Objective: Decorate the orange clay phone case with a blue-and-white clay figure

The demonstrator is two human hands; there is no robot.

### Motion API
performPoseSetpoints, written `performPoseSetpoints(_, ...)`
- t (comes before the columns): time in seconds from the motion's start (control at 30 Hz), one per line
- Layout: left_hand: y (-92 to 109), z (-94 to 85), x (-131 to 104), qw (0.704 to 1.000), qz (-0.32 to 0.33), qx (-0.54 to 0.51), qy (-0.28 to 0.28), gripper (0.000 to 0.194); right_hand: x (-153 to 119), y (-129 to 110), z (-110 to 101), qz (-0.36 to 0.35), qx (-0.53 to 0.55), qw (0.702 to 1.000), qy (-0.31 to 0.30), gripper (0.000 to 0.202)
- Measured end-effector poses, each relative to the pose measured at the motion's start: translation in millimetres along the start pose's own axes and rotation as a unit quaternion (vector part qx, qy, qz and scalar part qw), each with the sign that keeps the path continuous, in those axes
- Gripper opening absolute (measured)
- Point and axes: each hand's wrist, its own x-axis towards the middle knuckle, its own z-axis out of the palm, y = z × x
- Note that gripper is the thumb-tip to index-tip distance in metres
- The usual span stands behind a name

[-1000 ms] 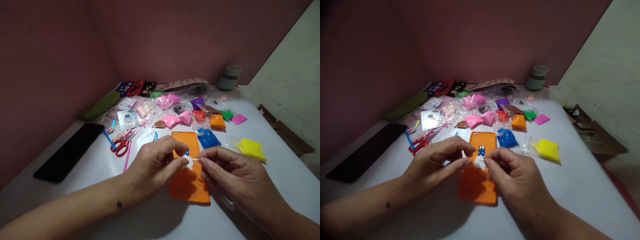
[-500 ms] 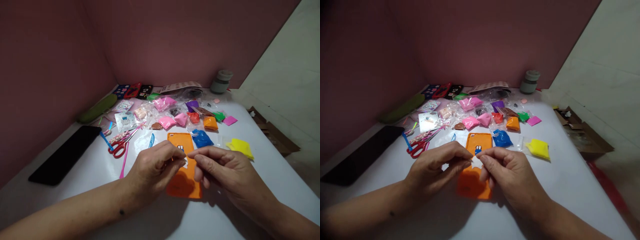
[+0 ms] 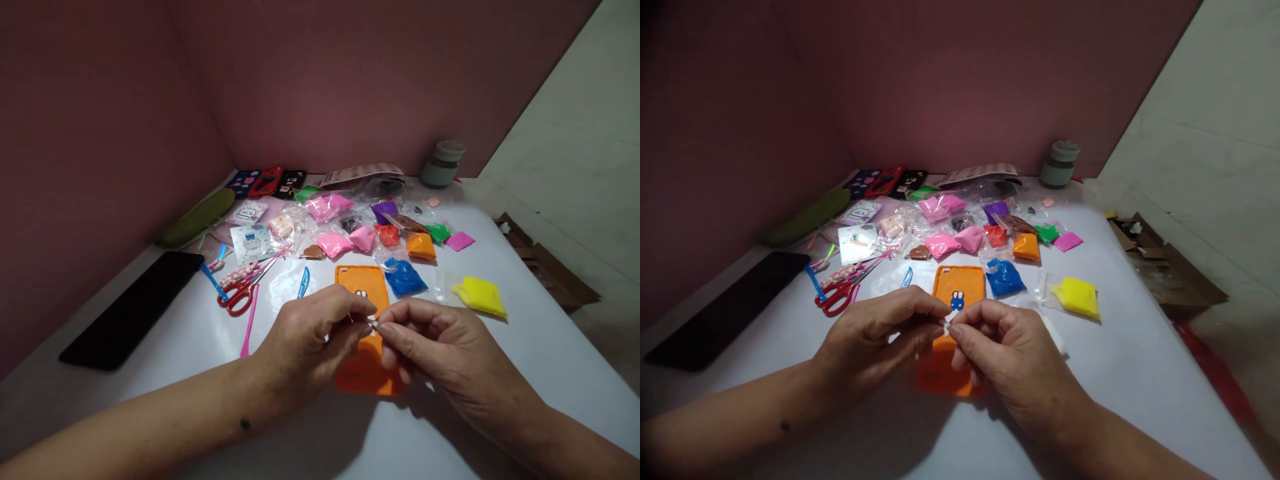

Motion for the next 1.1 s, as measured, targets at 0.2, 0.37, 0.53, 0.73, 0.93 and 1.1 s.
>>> performPoseSetpoints(0.2,-0.1,0.1,-1.6,1.000,-0.012,-0.008,0.001,0.009,4.2,6.1,0.7,0.002,0.026,1.000,-0.006,0.024)
performPoseSetpoints(0.37,0.2,1.9,-2.6,1.000,-0.002,-0.009,-0.001,0.009,4.1,6.8,1.4,0.008,0.024,1.000,-0.011,0.024)
performPoseSetpoints(0.53,0.9,-0.1,-2.0,0.999,-0.019,-0.033,-0.022,0.008,2.2,5.7,1.1,0.015,-0.004,1.000,-0.015,0.028)
performPoseSetpoints(0.73,0.2,0.1,0.0,1.000,0.010,0.000,0.006,0.007,0.9,8.6,0.8,0.016,-0.011,0.999,-0.035,0.034)
performPoseSetpoints(0.93,-2.4,5.4,-9.2,0.995,0.073,0.065,0.001,0.010,0.2,6.2,-1.0,-0.006,-0.039,0.999,-0.024,0.039)
performPoseSetpoints(1.1,-6.2,7.9,-14.2,0.992,0.097,0.082,-0.006,0.010,-0.8,7.6,-2.2,-0.003,-0.043,0.999,-0.023,0.039)
